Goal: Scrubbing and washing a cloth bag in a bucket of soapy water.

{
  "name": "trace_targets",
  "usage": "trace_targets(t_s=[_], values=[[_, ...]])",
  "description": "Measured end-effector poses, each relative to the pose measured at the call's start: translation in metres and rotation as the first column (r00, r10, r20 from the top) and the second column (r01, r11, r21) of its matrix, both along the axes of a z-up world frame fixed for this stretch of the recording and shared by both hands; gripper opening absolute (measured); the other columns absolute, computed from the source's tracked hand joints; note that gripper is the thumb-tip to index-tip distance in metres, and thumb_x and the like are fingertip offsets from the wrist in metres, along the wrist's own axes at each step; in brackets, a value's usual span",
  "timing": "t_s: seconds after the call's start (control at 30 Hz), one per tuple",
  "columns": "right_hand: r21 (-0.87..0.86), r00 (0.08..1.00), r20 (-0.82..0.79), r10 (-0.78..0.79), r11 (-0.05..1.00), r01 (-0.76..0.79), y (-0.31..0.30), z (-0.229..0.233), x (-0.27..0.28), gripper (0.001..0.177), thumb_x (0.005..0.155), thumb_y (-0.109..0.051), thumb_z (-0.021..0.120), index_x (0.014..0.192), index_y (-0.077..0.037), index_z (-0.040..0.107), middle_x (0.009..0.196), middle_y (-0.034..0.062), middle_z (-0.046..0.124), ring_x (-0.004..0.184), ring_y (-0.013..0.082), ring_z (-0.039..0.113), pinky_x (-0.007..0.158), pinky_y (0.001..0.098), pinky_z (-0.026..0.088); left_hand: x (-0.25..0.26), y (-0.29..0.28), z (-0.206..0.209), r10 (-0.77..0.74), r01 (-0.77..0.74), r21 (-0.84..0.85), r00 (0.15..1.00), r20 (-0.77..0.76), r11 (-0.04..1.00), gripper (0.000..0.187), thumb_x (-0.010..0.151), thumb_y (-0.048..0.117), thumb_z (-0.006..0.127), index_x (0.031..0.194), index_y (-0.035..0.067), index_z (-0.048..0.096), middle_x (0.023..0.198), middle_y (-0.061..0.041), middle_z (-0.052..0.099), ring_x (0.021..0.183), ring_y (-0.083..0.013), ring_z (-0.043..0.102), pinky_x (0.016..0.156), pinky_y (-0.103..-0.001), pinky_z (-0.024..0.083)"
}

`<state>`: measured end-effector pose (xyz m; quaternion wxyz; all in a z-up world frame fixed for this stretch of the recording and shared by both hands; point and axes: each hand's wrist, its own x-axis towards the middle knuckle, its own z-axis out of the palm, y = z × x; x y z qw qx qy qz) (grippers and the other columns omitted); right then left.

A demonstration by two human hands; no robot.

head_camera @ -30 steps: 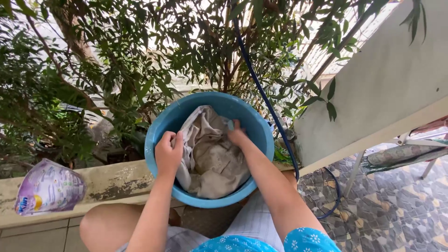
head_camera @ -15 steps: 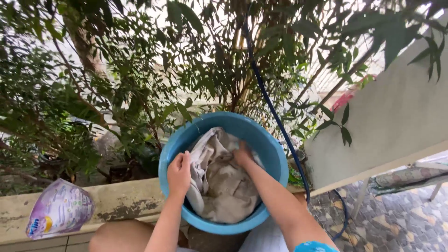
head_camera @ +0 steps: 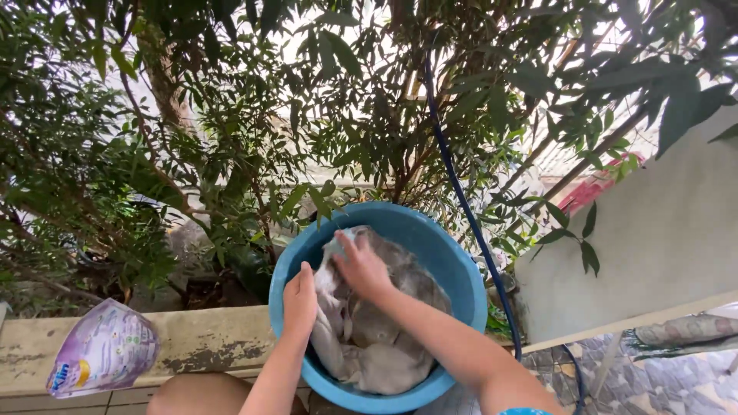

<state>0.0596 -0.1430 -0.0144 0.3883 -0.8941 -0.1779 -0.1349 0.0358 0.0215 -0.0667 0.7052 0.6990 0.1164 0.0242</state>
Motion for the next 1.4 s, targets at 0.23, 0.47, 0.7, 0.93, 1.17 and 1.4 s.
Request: trace_targets(t_s=[0.23, 0.47, 0.7, 0.93, 1.17, 1.4], values=[[0.021, 0.974, -0.113, -0.199, 0.979, 0.202, 0.011, -0.006, -0.011, 0.051, 0.101, -0.031, 0.061, 0.148, -0.02, 0.045, 0.126, 0.0239, 0.058, 0.105, 0.0476, 0.062, 0.085, 0.0555, 0.054, 0.003, 0.005, -0.014, 0.003, -0.003, -0.099, 1.0, -0.003, 0.995, 0.053, 0.108, 0.043, 0.048, 0.069, 0.008, 0.049, 0.067, 0.005, 0.039, 0.064, -0.0095, 0.035, 0.057, -0.032, 0.031], [-0.019, 0.994, -0.107, -0.038, 0.999, 0.036, -0.002, -0.001, -0.001, 0.052, 0.099, -0.033, 0.061, 0.147, -0.02, 0.046, 0.122, 0.025, 0.059, 0.102, 0.0486, 0.064, 0.082, 0.0562, 0.054, 0.0, 0.007, -0.031, 0.024, -0.023, -0.013, 0.999, 0.03, 1.0, 0.047, 0.108, 0.042, 0.047, 0.081, 0.006, 0.062, 0.074, 0.003, 0.052, 0.071, -0.0098, 0.046, 0.063, -0.03, 0.04], [0.057, 0.995, -0.068, -0.074, 0.995, 0.078, 0.015, -0.013, -0.013, 0.053, 0.099, -0.034, 0.062, 0.145, -0.015, 0.045, 0.12, 0.0295, 0.059, 0.098, 0.0515, 0.064, 0.081, 0.0585, 0.054, 0.004, 0.008, -0.019, 0.077, -0.078, -0.013, 0.994, -0.071, 0.997, 0.049, 0.107, 0.044, 0.048, 0.098, 0.003, 0.071, 0.09, 0.002, 0.066, 0.085, -0.0083, 0.057, 0.076, -0.028, 0.046], [0.03, 0.976, -0.216, 0.017, 0.999, -0.011, 0.006, 0.025, -0.019, 0.053, 0.1, -0.035, 0.059, 0.146, -0.016, 0.044, 0.12, 0.0286, 0.06, 0.093, 0.0516, 0.064, 0.075, 0.0594, 0.053, -0.001, 0.005, -0.012, 0.056, -0.058, -0.042, 0.998, -0.033, 0.997, 0.054, 0.105, 0.044, 0.048, 0.1, -0.004, 0.072, 0.087, -0.003, 0.067, 0.082, -0.0111, 0.057, 0.075, -0.03, 0.048], [-0.055, 0.963, -0.212, -0.168, 0.986, 0.16, 0.01, 0.009, -0.012, 0.048, 0.099, -0.035, 0.059, 0.143, -0.018, 0.047, 0.116, 0.0277, 0.059, 0.091, 0.05, 0.066, 0.074, 0.0584, 0.054, -0.004, 0.0, 0.02, 0.043, -0.043, 0.004, 0.997, -0.071, 0.999, 0.054, 0.104, 0.046, 0.048, 0.109, -0.002, 0.07, 0.095, 0.0, 0.069, 0.089, -0.0101, 0.06, 0.081, -0.028, 0.047], [-0.054, 0.958, -0.276, -0.079, 0.996, 0.067, 0.011, 0.038, -0.024, 0.048, 0.099, -0.038, 0.056, 0.144, -0.021, 0.047, 0.115, 0.0263, 0.06, 0.09, 0.0488, 0.067, 0.075, 0.0567, 0.055, 0.002, 0.006, -0.01, 0.041, -0.04, 0.014, 0.997, -0.062, 0.999, 0.052, 0.107, 0.044, 0.048, 0.102, -0.003, 0.07, 0.083, 0.0, 0.062, 0.079, -0.0105, 0.053, 0.072, -0.029, 0.045]])
